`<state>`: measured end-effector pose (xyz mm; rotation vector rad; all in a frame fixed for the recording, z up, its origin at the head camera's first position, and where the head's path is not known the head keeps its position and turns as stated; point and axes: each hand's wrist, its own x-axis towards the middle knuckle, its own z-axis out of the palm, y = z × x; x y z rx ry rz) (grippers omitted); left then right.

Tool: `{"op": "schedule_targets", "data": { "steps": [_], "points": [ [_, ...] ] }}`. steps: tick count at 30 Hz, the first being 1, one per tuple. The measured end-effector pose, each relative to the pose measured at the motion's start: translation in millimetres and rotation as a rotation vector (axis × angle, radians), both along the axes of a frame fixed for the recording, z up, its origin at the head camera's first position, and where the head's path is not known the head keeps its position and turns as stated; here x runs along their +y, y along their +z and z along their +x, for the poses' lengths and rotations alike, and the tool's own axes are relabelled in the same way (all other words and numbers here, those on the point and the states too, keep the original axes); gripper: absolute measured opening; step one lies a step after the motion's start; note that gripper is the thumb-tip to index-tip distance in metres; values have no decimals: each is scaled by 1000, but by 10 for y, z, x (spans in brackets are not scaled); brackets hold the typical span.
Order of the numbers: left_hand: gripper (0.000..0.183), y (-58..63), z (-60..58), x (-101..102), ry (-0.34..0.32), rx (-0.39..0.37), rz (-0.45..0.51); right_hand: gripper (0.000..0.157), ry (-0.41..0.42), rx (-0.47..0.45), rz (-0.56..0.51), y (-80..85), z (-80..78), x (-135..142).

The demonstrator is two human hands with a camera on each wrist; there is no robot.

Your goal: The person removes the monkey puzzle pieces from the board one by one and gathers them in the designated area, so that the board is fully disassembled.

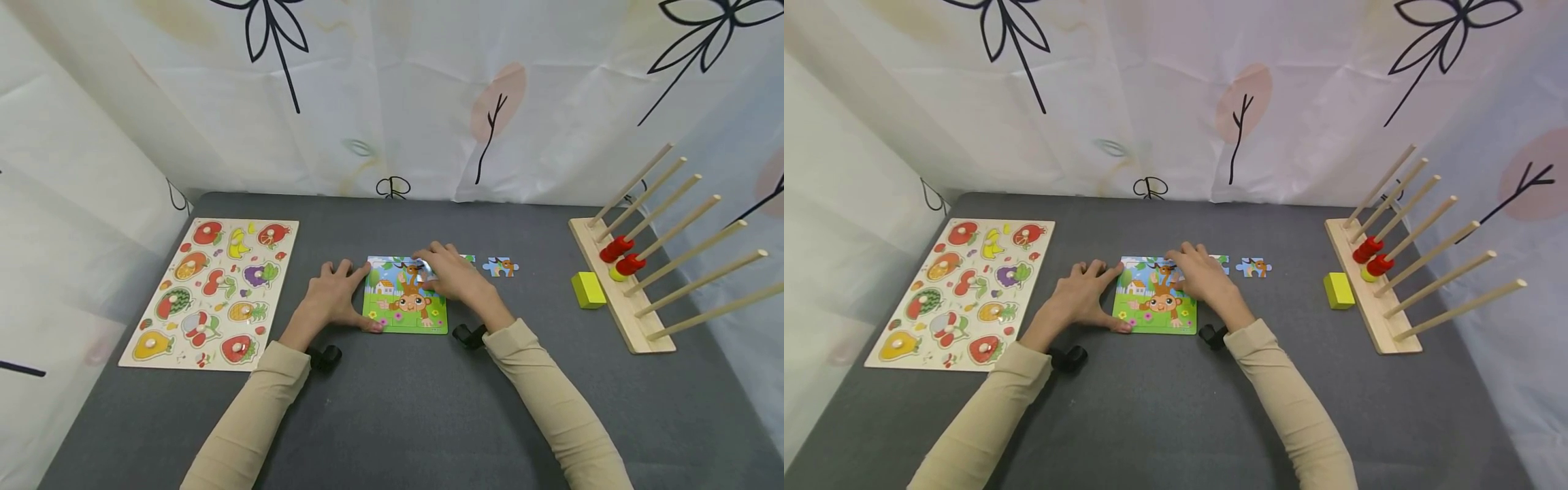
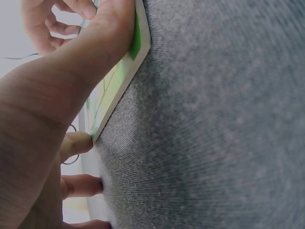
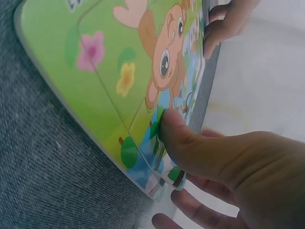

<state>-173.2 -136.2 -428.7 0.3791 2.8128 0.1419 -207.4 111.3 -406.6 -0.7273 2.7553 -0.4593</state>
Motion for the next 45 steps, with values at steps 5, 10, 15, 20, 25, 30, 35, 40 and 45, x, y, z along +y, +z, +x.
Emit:
{"op": "schedule_targets", "data": {
  "steps": [5, 10, 15, 20, 25, 30, 35, 40, 45],
  "points": [
    [126, 8, 0, 5, -2, -1, 2, 57, -17, 11, 15, 17, 17, 19],
    [126, 19, -3, 6, -6, -2, -3, 57, -27, 25, 20, 25, 32, 47],
    [125, 32, -8, 3, -7, 4, -1, 60, -22, 29, 18, 37, 40, 53],
    [125, 32, -10, 2, -4, 5, -2, 59, -17, 44, 22, 62, 47, 44],
    [125, 33, -5, -2, -2, 10, 1, 58, -9, 74, 22, 71, 55, 34],
    [125, 10, -3, -3, 0, 9, 1, 57, -9, 101, 5, 61, 64, 57],
    [125, 1, 2, -4, 4, 11, 4, 57, -19, 122, -20, 64, 48, 110],
    [125, -3, 10, -7, 3, 17, 0, 59, -48, 103, -20, 84, 17, 183],
    [126, -1, 21, -12, 0, 22, 5, 63, -88, 70, 4, 83, -35, 306]
  ]
}}
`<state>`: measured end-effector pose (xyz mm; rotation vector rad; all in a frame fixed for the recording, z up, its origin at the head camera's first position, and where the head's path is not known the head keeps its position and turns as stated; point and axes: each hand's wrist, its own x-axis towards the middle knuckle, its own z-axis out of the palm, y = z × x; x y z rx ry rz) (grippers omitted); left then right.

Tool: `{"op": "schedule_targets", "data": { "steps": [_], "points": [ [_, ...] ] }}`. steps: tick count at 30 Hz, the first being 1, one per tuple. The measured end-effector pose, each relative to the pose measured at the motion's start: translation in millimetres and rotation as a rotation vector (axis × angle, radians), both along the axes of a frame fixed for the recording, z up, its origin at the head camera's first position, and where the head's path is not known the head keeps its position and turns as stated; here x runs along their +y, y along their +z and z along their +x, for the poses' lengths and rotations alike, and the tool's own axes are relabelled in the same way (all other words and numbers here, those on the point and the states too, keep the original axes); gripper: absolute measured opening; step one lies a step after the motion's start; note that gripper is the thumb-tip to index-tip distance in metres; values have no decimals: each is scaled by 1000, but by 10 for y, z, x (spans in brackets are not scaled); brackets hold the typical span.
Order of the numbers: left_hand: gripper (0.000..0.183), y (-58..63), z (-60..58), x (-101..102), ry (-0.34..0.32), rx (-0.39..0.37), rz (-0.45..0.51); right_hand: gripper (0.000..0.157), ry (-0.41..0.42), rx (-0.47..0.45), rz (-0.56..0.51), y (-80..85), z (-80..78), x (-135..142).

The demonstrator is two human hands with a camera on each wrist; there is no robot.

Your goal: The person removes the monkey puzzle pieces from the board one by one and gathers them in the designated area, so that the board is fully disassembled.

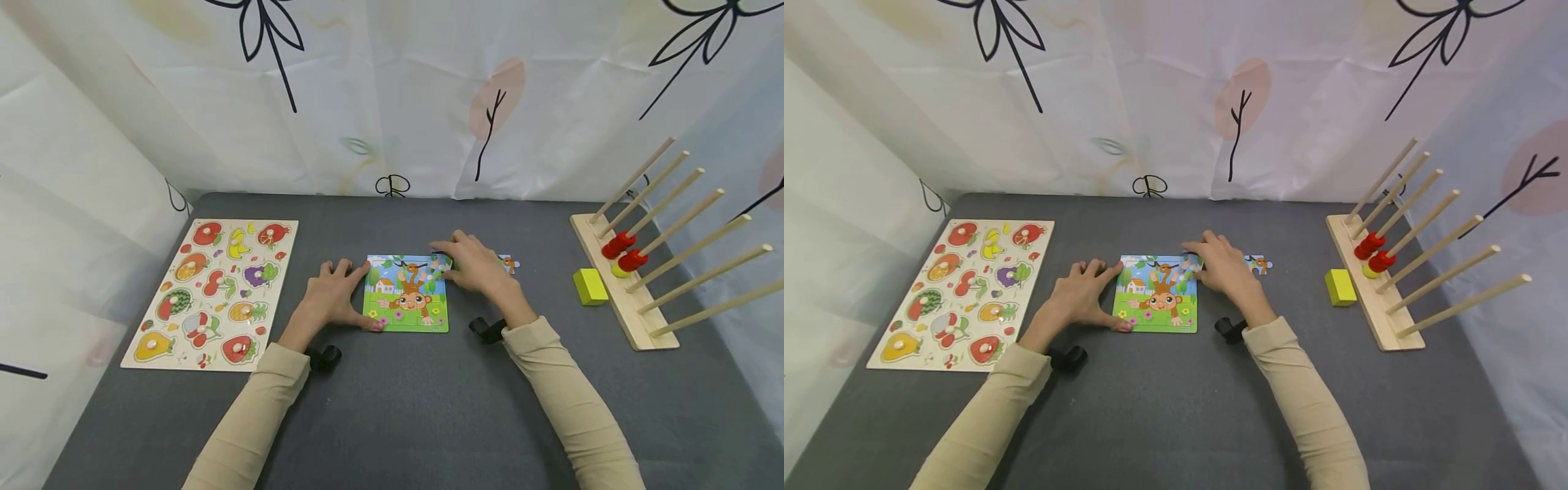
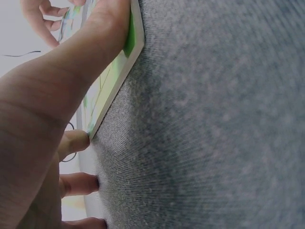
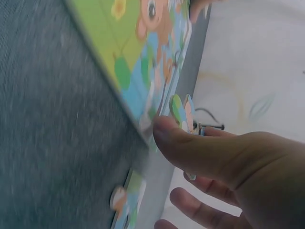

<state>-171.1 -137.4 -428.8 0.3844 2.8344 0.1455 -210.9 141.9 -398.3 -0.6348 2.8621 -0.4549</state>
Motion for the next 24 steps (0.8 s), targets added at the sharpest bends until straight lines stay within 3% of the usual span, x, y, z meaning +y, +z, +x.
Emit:
{"op": "schedule_targets", "data": {
  "steps": [11, 24],
  "points": [
    [125, -4, -5, -10, -6, 4, 2, 63, -78, -60, 58, -60, -126, 249],
    [127, -3, -7, -3, -8, 25, -8, 62, -113, -107, 48, -17, -198, 388]
  ]
}}
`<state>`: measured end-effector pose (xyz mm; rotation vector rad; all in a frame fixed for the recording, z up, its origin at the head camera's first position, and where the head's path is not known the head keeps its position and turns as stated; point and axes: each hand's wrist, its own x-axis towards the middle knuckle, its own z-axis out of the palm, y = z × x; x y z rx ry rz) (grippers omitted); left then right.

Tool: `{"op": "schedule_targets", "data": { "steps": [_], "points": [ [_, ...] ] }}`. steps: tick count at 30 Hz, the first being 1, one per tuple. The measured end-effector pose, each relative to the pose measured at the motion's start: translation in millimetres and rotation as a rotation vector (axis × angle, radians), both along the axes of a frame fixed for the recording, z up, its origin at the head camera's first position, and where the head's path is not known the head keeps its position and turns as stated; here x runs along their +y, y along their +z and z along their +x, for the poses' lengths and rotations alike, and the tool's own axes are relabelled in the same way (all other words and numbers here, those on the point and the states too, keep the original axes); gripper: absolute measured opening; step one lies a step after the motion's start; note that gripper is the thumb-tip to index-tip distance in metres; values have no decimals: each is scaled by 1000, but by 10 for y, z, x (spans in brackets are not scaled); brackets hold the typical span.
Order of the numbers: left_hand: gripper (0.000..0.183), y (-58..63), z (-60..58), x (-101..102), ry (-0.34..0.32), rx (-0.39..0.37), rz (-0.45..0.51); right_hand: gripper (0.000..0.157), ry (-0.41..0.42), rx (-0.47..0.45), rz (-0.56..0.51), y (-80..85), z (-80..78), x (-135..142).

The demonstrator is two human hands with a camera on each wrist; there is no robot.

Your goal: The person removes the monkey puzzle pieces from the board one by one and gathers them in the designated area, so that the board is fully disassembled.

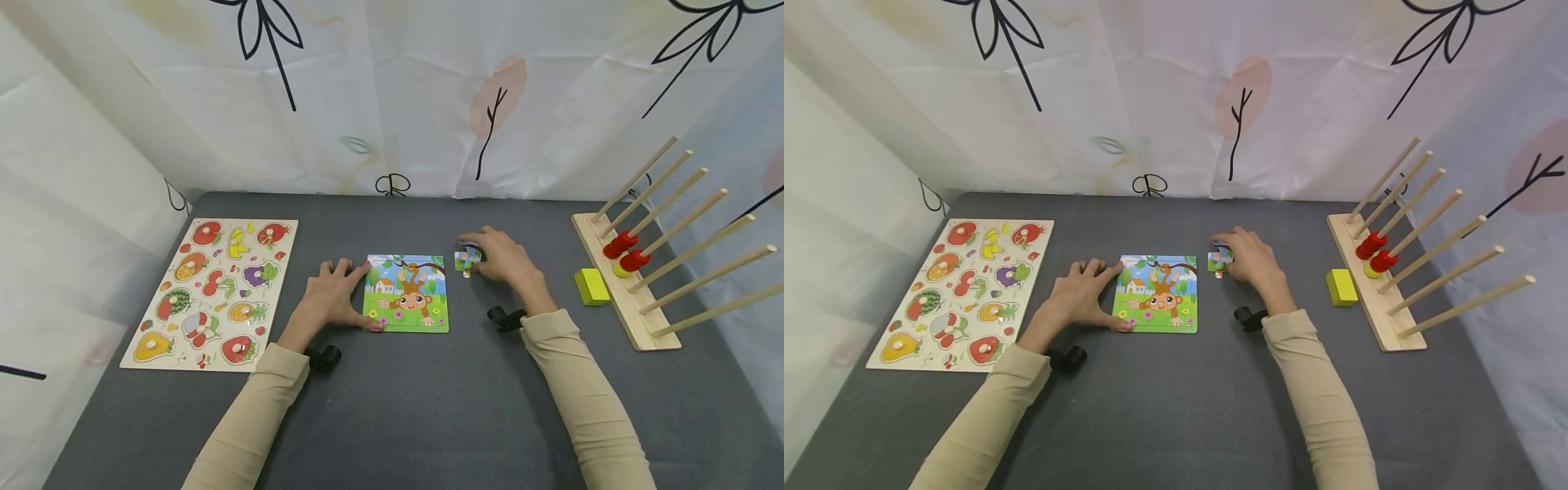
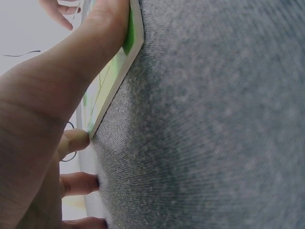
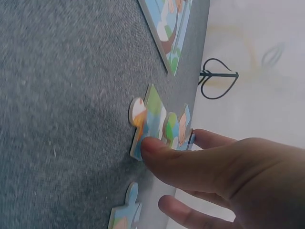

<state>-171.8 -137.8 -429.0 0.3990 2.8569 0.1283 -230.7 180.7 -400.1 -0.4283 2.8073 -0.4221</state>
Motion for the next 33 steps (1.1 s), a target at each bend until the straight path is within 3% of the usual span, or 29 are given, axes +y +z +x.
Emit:
{"op": "schedule_targets", "data": {
  "steps": [13, 24, 33],
  "points": [
    [128, 1, -4, 1, -4, 2, -2, 60, 0, -39, 28, 27, 4, 161],
    [128, 17, 1, 0, -7, -4, -3, 59, -28, -75, 61, 122, 4, 542],
    [128, -8, -4, -8, -4, -3, -4, 56, -78, -119, 75, 65, -18, 797]
  ]
}}
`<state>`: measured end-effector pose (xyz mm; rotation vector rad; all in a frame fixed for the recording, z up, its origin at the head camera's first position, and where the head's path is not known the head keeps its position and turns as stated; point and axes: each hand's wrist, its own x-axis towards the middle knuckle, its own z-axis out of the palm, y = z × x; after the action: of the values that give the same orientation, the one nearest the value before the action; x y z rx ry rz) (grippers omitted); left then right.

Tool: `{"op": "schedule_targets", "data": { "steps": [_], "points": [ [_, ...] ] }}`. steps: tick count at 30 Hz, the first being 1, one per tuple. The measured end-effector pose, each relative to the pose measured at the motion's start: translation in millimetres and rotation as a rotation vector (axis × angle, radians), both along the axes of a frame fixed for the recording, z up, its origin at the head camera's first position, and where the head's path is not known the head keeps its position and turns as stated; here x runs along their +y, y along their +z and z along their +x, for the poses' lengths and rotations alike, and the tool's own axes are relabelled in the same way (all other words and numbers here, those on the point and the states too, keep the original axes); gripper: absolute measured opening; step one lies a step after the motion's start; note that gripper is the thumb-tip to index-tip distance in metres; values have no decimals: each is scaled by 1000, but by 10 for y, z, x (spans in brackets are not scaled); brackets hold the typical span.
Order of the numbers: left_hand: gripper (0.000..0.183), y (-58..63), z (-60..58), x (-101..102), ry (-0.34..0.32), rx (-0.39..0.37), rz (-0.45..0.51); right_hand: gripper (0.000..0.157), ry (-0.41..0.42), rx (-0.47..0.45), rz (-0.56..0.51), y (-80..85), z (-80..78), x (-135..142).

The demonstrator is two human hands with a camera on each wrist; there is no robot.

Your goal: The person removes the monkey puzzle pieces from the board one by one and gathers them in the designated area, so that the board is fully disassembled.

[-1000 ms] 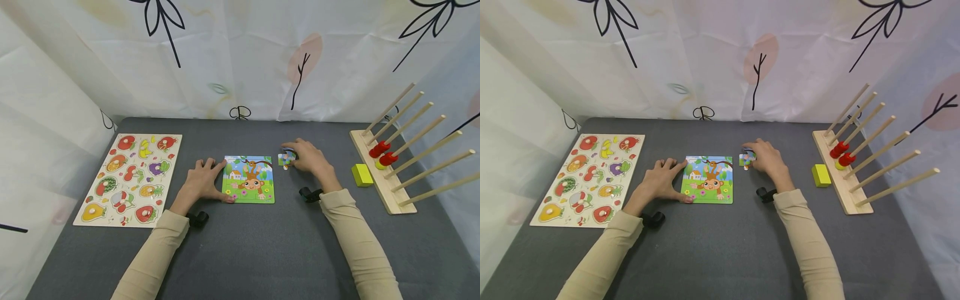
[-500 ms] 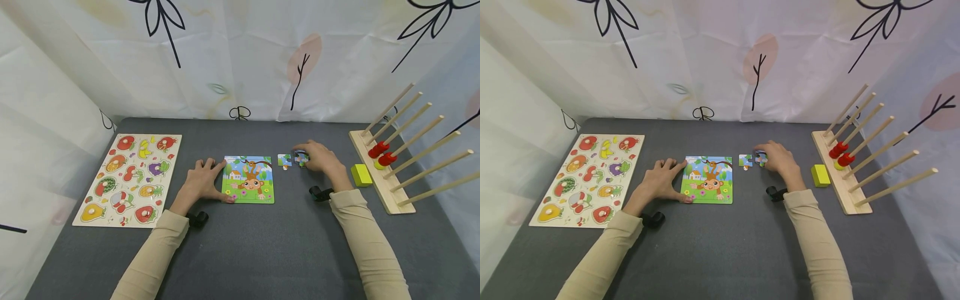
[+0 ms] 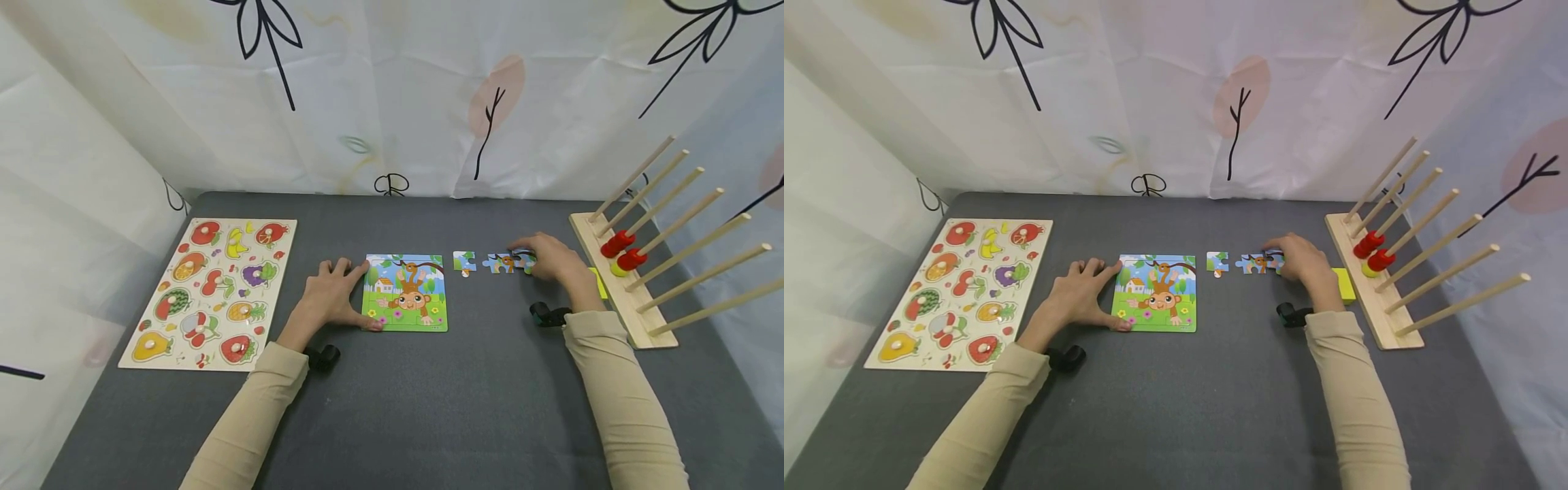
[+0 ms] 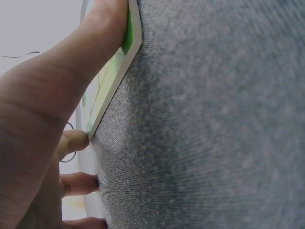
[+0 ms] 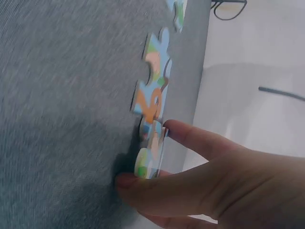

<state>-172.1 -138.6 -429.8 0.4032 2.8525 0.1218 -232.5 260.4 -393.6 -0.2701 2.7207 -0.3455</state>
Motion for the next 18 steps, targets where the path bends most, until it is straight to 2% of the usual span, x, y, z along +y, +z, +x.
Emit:
{"op": "schedule_targets", "data": {
  "steps": [9, 18],
  "points": [
    [127, 9, 7, 8, 2, -9, 5, 59, 6, 13, -5, -39, 10, 62],
    [127, 10, 9, 3, 1, -1, 8, 49, 27, 52, -25, -52, 29, 111]
  ]
}}
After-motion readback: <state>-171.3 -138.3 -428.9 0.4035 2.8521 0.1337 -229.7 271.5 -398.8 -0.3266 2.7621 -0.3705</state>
